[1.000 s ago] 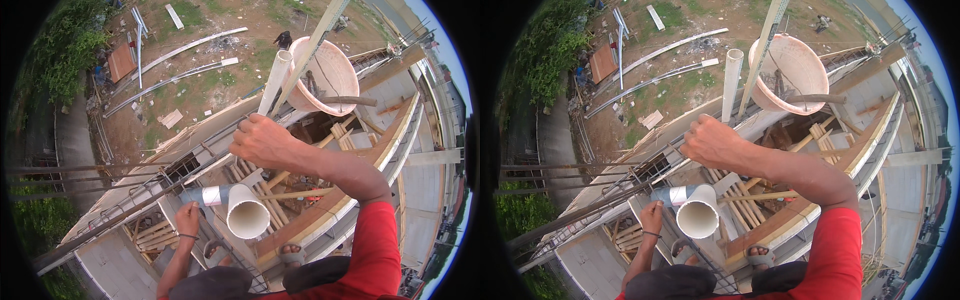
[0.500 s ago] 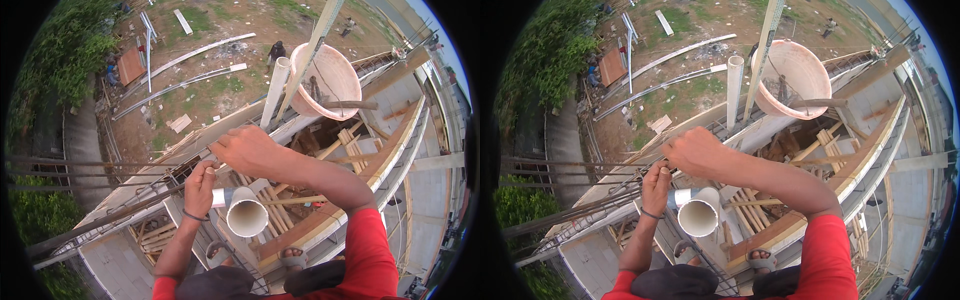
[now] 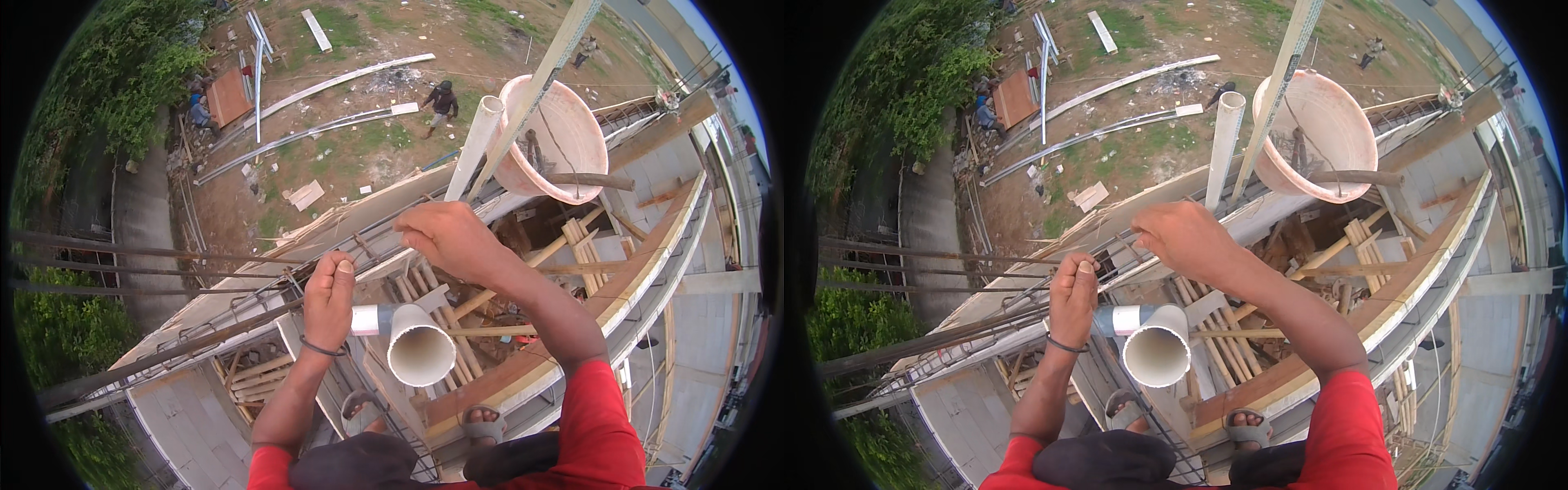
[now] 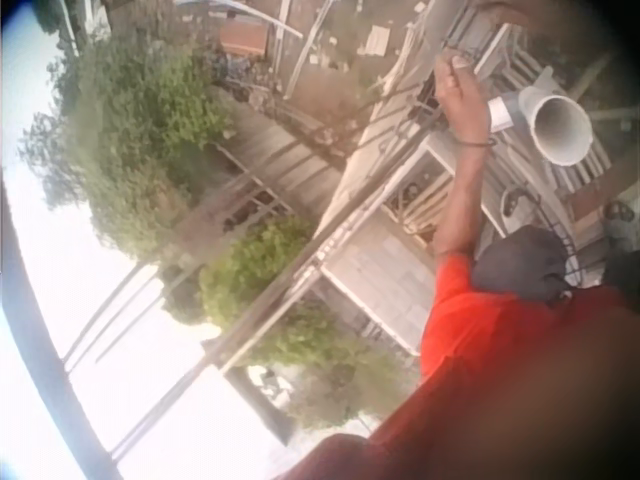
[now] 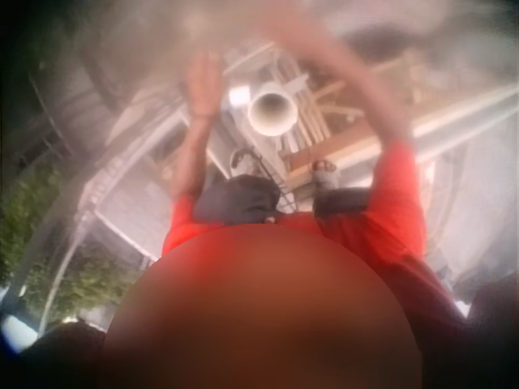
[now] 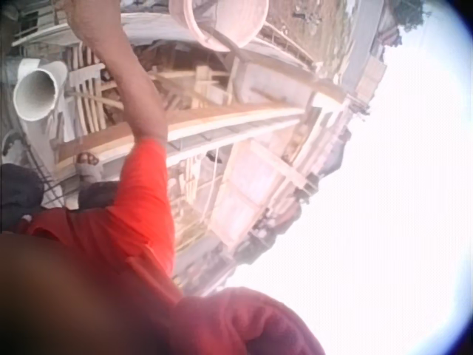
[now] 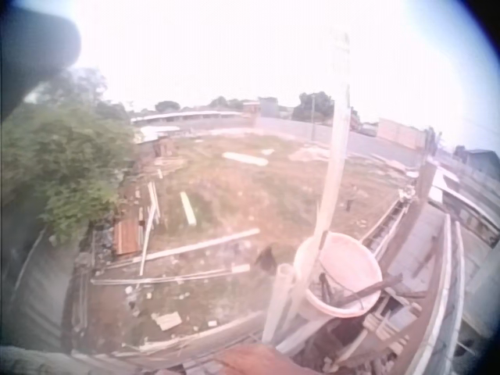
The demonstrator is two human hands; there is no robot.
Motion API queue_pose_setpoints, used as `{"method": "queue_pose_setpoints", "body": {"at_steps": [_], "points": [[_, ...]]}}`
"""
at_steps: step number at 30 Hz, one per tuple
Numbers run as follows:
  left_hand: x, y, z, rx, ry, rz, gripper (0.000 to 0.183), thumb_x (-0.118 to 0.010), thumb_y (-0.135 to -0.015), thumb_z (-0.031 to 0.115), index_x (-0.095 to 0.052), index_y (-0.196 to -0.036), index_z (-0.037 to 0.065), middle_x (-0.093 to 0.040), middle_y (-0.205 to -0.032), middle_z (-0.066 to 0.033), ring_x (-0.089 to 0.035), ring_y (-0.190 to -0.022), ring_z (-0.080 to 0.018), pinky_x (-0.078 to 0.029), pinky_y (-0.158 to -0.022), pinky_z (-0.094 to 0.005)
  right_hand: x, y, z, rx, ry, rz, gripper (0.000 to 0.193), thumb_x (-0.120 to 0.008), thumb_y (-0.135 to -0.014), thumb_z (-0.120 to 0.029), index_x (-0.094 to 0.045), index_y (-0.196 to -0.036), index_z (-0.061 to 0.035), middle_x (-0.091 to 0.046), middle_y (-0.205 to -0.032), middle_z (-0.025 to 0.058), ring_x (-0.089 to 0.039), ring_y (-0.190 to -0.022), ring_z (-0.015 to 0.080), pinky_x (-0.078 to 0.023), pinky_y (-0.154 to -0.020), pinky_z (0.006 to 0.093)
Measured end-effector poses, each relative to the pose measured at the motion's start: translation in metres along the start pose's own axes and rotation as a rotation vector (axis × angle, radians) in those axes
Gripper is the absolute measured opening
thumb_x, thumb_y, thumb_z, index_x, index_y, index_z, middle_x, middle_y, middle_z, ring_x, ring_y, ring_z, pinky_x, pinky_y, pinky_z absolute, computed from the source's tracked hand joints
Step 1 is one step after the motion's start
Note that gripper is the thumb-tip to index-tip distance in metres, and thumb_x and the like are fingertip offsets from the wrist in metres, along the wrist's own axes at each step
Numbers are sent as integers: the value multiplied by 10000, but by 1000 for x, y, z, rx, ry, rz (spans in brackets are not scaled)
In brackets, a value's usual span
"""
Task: The person assembles a rebar cage on a construction site by hand, positioning vertical and horizontal steel bars and securing them with wire ties. They use pliers to twist and tighten the ties and a hammer to adjust the rebar alignment. The work is performed on a wooden formwork platform with other workers visible in the background.
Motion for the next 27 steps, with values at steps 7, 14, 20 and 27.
{"method": "queue_pose_setpoints", "body": {"at_steps": [7, 14, 20, 27], "points": [[1, -1, 5, -21, -112, 32, 160, -471, -996, 141, -564, -949, 20, -496, -739, -24, -416, -677, -86, -386, -614, -255, -13, 1, -5, -83, -141, 101, 183, -635, -869, -85, -670, -1009, 27, -693, -924, 183, -678, -832, 347, -550, -732, 383], [0, -2, 19, -194, -236, 83, 148, -486, -988, 139, -572, -970, 20, -496, -674, -75, -435, -595, -121, -399, -564, -288, -23, 4, -15, -35, -145, 82, 289, -573, -848, -9, -622, -1129, 39, -682, -993, 198, -672, -884, 354, -552, -767, 398], [-5, -1, 21, -171, -300, 79, 149, -493, -978, 119, -600, -996, 18, -540, -678, -98, -480, -586, -128, -424, -564, -299, -34, 5, -15, -68, -142, -13, 430, -579, -825, -3, -543, -1253, 0, -676, -970, 170, -664, -879, 355, -544, -744, 405], [-17, -24, -40, 39, 7, -143, 173, -489, -968, 137, -616, -1001, 25, -620, -797, -134, -561, -736, -142, -451, -696, -322, -60, 1, -20, 378, 413, -81, 175, -608, -781, -160, -642, -941, -99, -631, -848, 41, -600, -910, 205, -460, -816, 358]]}}
Point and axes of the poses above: each hand's wrist, its own y-axis away from the middle knuckle, its own x-axis out of the back of the hand, z = x × y, the point moved 9 cm from there along -y, towards the middle knuckle
